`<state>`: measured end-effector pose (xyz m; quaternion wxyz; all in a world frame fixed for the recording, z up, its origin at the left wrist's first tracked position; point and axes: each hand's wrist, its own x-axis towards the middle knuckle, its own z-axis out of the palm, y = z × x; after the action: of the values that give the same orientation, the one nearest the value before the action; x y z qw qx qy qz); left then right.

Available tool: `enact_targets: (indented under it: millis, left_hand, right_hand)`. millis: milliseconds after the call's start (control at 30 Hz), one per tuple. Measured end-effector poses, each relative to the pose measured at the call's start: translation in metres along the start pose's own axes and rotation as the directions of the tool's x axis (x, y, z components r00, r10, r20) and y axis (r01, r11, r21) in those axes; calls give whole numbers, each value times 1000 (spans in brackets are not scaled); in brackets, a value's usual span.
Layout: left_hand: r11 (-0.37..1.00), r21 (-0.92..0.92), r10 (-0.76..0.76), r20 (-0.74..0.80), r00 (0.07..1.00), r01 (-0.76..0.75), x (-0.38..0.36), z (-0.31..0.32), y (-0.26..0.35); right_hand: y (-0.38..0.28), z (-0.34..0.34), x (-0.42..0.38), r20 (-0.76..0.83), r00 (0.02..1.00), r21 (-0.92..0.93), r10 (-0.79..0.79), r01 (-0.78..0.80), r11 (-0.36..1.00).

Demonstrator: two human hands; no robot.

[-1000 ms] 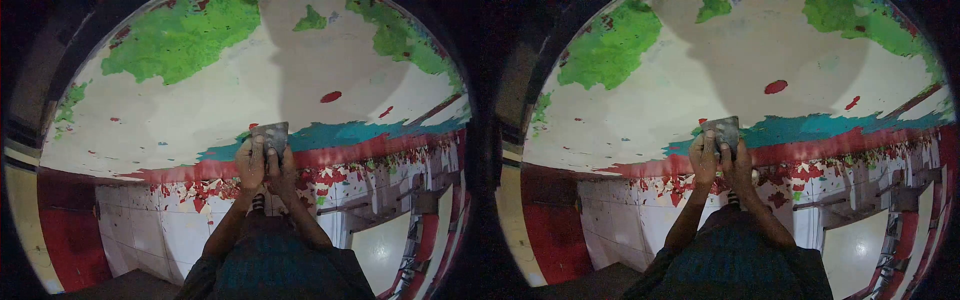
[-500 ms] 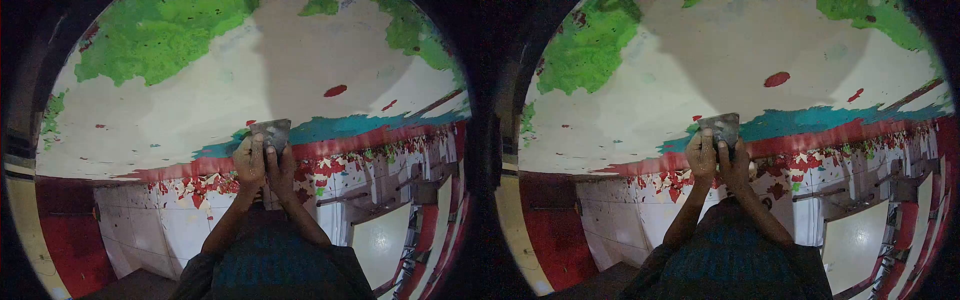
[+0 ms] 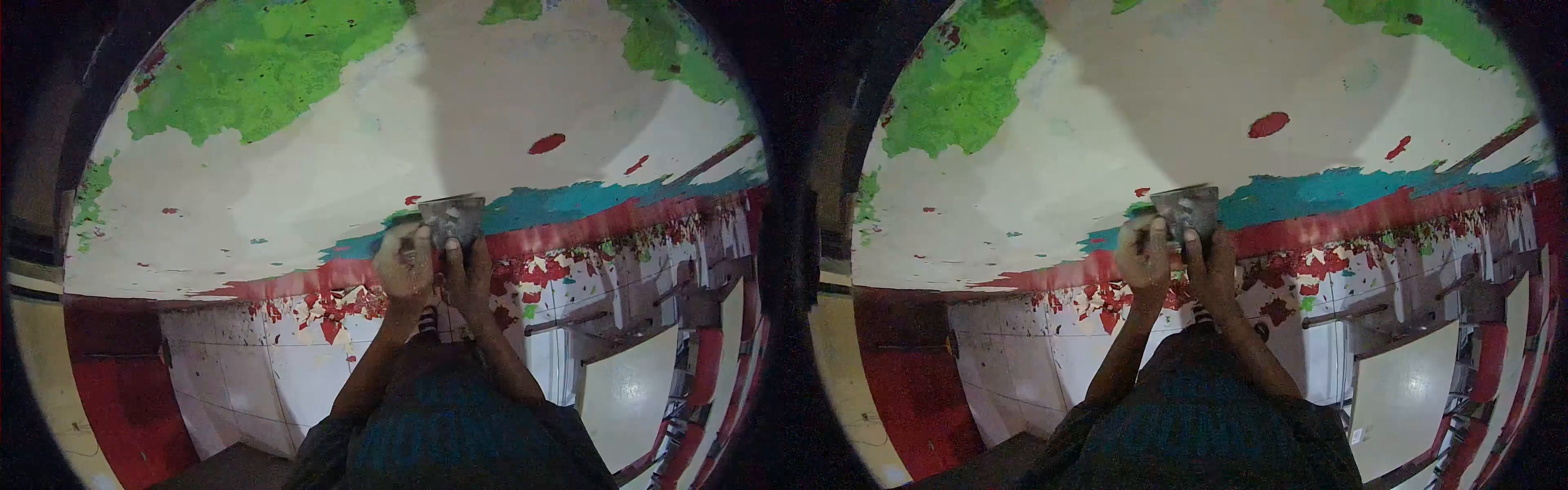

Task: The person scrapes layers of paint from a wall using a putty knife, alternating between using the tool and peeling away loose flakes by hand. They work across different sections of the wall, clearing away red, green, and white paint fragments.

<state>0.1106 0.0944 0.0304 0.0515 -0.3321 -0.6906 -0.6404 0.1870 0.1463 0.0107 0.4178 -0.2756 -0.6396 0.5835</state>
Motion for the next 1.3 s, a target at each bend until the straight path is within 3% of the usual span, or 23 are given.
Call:
enact_targets:
  millis: [33, 100, 233, 300, 333, 433, 533, 633, 733, 833, 933, 1033, 1100, 1200, 1300]
  left_hand:
    - [979, 108, 178, -14, 984, -175, 4, -3, -2]
    - [814, 309, 511, 17, 859, -491, 17, -13, -7]
    - [675, 551, 500, 149, 853, -491, 15, -13, -8]
    - [606, 599, 521, 198, 830, -523, 14, -12, -15]
    - [609, 599, 518, 197, 833, -520, 14, -12, -15]
    - [621, 586, 523, 184, 832, -520, 14, -12, -17]
    - [643, 556, 532, 171, 830, -527, 14, -14, -23]
    - [663, 542, 507, 182, 843, -516, 13, -16, -21]
    - [638, 563, 507, 206, 837, -525, 14, -18, -19]
    - [622, 573, 488, 248, 837, -533, 14, -20, -9]
    - [638, 549, 481, 264, 836, -540, 14, -20, -5]
    - [641, 543, 466, 286, 837, -542, 10, -20, -2]
    - [647, 532, 445, 319, 837, -547, 11, -22, 7]
    - [675, 491, 527, 202, 825, -552, 10, -17, 4]
    - [629, 369, 651, 231, 723, -684, 15, -18, 10]
  right_hand:
    - [-6, -1, 1, 16, 999, -17, 46, -45, 999]
    - [-5, -1, 2, 68, 995, 30, 75, -77, 997]
    - [-7, -1, 3, 124, 986, -24, 108, -106, 994]
    - [5, 6, 2, 74, 997, 17, 11, -12, 1000]
    - [9, 8, 1, 45, 998, 34, -36, 35, 999]
    - [9, 11, -1, 57, 995, 182, 77, -86, 980]
    - [-4, 13, 3, 15, 999, 100, -46, 45, 994]
    - [-1, 10, 3, 52, 998, 50, -38, 35, 998]
    - [-8, 12, 5, 26, 990, 63, -135, 133, 989]
    - [-14, 8, 6, 105, 994, 124, 7, -20, 992]
    - [-12, 5, 4, 110, 994, 137, 19, -34, 990]
    - [-19, 7, 4, 27, 987, 117, -160, 155, 981]
    - [-11, 4, 2, 37, 989, 122, -145, 140, 983]
    - [-13, 0, 1, 34, 991, 152, -132, 126, 980]
    - [-19, -3, -3, -15, 995, 260, -99, 100, 960]
